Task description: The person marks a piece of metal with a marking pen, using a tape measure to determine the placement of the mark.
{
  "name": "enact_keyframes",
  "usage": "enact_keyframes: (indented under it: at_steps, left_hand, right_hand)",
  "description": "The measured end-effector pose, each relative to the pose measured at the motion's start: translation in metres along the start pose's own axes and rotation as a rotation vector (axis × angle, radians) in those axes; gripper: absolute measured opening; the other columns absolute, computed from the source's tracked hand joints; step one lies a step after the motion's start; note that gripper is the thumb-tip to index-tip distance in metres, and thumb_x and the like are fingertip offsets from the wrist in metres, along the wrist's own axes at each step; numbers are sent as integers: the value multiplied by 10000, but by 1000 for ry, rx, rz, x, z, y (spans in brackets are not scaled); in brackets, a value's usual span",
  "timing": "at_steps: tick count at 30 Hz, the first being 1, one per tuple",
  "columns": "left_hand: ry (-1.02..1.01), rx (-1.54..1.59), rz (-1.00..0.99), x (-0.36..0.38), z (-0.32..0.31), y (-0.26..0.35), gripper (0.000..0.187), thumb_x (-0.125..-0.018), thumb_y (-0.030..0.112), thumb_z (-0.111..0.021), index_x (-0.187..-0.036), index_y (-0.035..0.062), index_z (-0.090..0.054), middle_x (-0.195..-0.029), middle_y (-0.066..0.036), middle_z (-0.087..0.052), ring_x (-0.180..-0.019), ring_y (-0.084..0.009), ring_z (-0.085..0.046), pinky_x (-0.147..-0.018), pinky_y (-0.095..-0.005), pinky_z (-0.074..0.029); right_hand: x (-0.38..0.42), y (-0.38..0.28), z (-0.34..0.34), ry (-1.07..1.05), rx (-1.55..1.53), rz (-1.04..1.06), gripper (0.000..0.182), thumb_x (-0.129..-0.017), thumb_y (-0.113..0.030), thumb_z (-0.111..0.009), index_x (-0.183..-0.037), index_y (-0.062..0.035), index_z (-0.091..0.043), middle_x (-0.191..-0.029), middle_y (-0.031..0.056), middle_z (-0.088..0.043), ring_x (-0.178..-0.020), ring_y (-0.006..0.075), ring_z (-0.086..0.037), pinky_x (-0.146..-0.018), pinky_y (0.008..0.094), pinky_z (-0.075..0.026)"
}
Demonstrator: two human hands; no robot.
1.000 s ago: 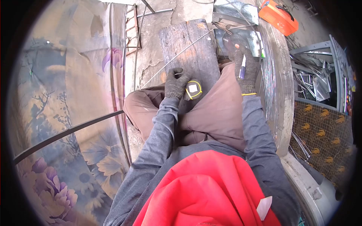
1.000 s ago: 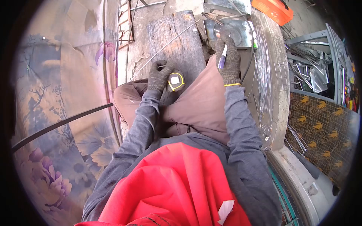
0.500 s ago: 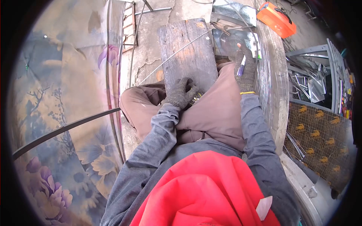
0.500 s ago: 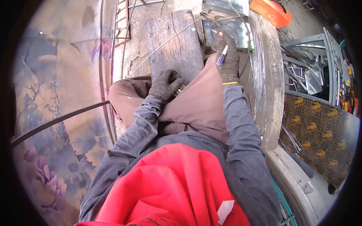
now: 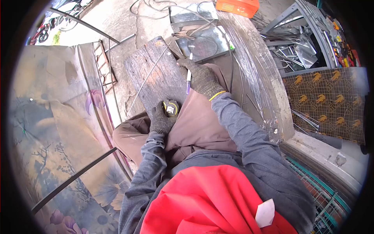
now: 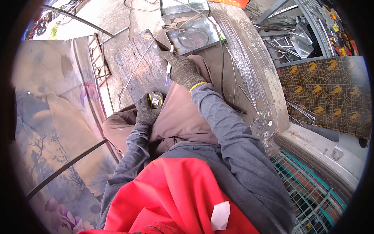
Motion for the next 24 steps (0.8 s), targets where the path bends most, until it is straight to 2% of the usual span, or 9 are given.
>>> enact_keyframes:
  at_steps: [7,9,12,13,14,16,17,20,24]
  left_hand:
    - [-239,489,233,-37,0,-23,718,-799,416,-759,-1289,-42,-501,-1184,-202,-625,-1052,-267,-616,-920,-360,-483]
    - [-115,474,290,-46,23,-53,457,-876,363,-686,-1183,30,-626,-1075,-166,-681,-999,-249,-644,-906,-331,-485]
    - [351,26,250,-34,106,-74,397,-855,335,-694,-1147,73,-635,-1099,-170,-648,-1023,-293,-624,-906,-391,-486]
    - [377,-105,215,-28,119,-91,441,-830,341,-705,-1186,97,-615,-1162,-167,-617,-1089,-330,-584,-944,-425,-466]
    - [380,-179,191,-25,122,-116,470,-820,344,-703,-1211,105,-598,-1191,-159,-610,-1122,-336,-568,-967,-431,-452]
    - [264,-135,187,-22,118,-160,470,-817,312,-691,-1225,104,-586,-1209,-152,-609,-1137,-336,-565,-976,-434,-450]
    - [217,-91,191,-23,113,-171,461,-815,293,-690,-1222,102,-586,-1212,-153,-610,-1135,-335,-568,-974,-429,-453]
    - [123,-26,162,-29,101,-170,391,-826,224,-672,-1193,106,-604,-1170,-140,-633,-1107,-319,-591,-954,-411,-468]
    - [157,-52,238,-27,98,-171,313,-842,160,-650,-1151,108,-629,-1107,-126,-657,-1055,-303,-620,-918,-392,-486]
  right_hand:
    - [7,-23,-70,-478,259,112,530,-838,-231,-634,-1347,-270,-496,-1101,183,-643,-1019,368,-634,-846,479,-503]
    - [13,-23,-87,-525,208,185,431,-881,-222,-569,-1310,-262,-546,-1000,193,-657,-921,386,-636,-809,484,-495]
    - [-23,35,-94,-54,-517,48,322,-867,-212,-690,-1181,-169,-631,-928,57,-680,-742,173,-630,-666,307,-502]
    - [-32,-3,-21,82,-457,33,280,-871,-154,-702,-1143,-134,-640,-913,5,-659,-722,68,-558,-625,234,-458]
    - [-41,-7,27,254,-370,8,235,-900,-201,-654,-1133,-180,-634,-936,116,-681,-816,221,-665,-703,333,-530]
    - [-65,46,69,337,-323,-158,262,-908,-159,-641,-1168,-170,-614,-949,82,-686,-800,214,-656,-737,349,-533]
    - [-79,87,75,453,-162,50,294,-901,-126,-650,-1192,-126,-610,-988,92,-668,-850,144,-633,-737,296,-513]
    - [-77,169,40,77,157,-466,309,-844,-89,-658,-1149,-130,-626,-1101,123,-663,-991,240,-641,-875,349,-498]
    - [-47,288,-51,-238,94,-475,421,-766,-113,-727,-1174,-135,-626,-1149,126,-659,-1053,243,-634,-890,374,-492]
Point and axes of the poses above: each hand's wrist, its own x-axis away from the middle knuckle, its own z-axis out of the back of the hand, y = z × x, the point moved 8 cm from there along -x, towards the middle knuckle
